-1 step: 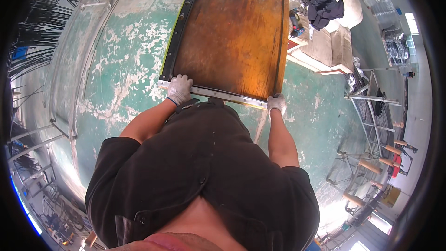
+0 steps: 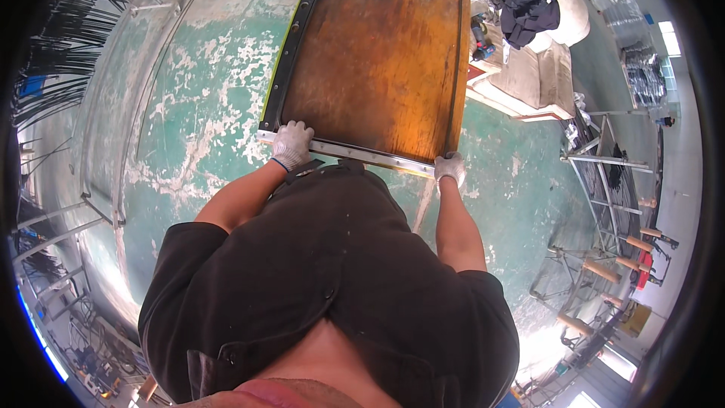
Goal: The person picks up bundles of long black metal rods from a rack, feeds them into a bending machine, and retrieves the bent rods. They then place the bent rods onto a wooden workbench and use a tape measure to check dimensions before stacking them.
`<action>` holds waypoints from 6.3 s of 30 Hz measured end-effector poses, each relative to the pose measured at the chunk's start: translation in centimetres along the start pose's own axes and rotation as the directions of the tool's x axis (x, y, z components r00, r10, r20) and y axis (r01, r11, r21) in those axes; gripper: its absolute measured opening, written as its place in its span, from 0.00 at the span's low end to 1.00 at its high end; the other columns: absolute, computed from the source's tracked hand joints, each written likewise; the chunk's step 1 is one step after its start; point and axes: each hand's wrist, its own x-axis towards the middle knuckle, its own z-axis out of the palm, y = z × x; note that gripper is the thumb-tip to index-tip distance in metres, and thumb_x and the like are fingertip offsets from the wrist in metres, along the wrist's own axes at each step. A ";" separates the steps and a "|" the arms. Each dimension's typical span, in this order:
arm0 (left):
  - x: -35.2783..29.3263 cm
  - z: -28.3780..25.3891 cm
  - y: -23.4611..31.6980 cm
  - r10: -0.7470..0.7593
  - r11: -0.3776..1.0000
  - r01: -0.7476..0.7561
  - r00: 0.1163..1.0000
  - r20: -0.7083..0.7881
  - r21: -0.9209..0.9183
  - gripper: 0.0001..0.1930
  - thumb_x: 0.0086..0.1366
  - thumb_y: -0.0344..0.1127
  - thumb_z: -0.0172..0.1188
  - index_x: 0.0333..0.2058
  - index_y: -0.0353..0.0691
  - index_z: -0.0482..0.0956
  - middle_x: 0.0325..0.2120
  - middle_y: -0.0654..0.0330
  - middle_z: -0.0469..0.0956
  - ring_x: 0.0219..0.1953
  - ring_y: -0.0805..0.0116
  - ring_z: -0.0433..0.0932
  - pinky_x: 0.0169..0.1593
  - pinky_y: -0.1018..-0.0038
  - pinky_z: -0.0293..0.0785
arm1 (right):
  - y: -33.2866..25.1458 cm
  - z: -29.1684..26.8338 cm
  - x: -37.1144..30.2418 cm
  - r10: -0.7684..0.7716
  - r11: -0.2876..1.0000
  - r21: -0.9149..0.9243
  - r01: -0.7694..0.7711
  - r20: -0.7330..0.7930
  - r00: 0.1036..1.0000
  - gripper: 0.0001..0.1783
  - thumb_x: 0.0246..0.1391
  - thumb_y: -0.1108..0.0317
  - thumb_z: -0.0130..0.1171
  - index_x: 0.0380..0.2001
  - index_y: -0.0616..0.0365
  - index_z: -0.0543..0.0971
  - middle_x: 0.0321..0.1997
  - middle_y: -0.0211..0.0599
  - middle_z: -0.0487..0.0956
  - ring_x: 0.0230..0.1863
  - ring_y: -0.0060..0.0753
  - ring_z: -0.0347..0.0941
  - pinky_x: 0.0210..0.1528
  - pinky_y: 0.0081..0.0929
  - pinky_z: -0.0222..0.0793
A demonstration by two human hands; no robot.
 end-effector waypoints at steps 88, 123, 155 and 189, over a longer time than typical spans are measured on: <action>22.0 -3.9 -0.1 -0.046 0.997 0.012 0.898 -0.438 -0.079 0.15 0.61 0.37 0.66 0.45 0.38 0.79 0.49 0.51 0.76 0.53 0.45 0.75 0.63 0.45 0.70 | -26.2 3.0 16.1 -0.713 0.646 0.153 0.748 -0.231 0.662 0.21 0.54 0.66 0.74 0.51 0.57 0.83 0.50 0.49 0.84 0.58 0.58 0.77 0.64 0.48 0.73; 22.2 -1.2 -1.1 -0.022 0.999 0.007 0.887 -0.461 -0.034 0.19 0.61 0.36 0.65 0.50 0.38 0.81 0.51 0.48 0.80 0.54 0.40 0.77 0.60 0.44 0.72 | -32.8 2.3 11.6 -0.407 0.564 0.803 -0.194 0.474 0.781 0.30 0.52 0.72 0.75 0.57 0.61 0.75 0.50 0.38 0.84 0.49 0.35 0.83 0.59 0.34 0.79; 6.7 -16.0 9.5 0.208 0.582 -0.134 0.978 -0.012 -0.802 0.35 0.57 0.30 0.79 0.63 0.33 0.77 0.54 0.56 0.84 0.57 0.67 0.83 0.63 0.69 0.78 | -19.0 -7.8 -16.6 -0.414 0.337 0.941 -0.022 0.169 0.895 0.17 0.63 0.70 0.73 0.54 0.62 0.86 0.49 0.40 0.89 0.50 0.26 0.84 0.54 0.27 0.81; 2.9 -3.0 -19.8 -0.259 0.845 0.415 0.870 0.420 -0.337 0.25 0.64 0.55 0.69 0.32 0.33 0.86 0.30 0.43 0.86 0.33 0.50 0.85 0.41 0.59 0.78 | 0.8 -5.9 2.1 0.220 0.571 0.738 -0.360 0.285 0.933 0.18 0.69 0.60 0.68 0.50 0.65 0.84 0.35 0.38 0.86 0.29 0.30 0.82 0.29 0.30 0.83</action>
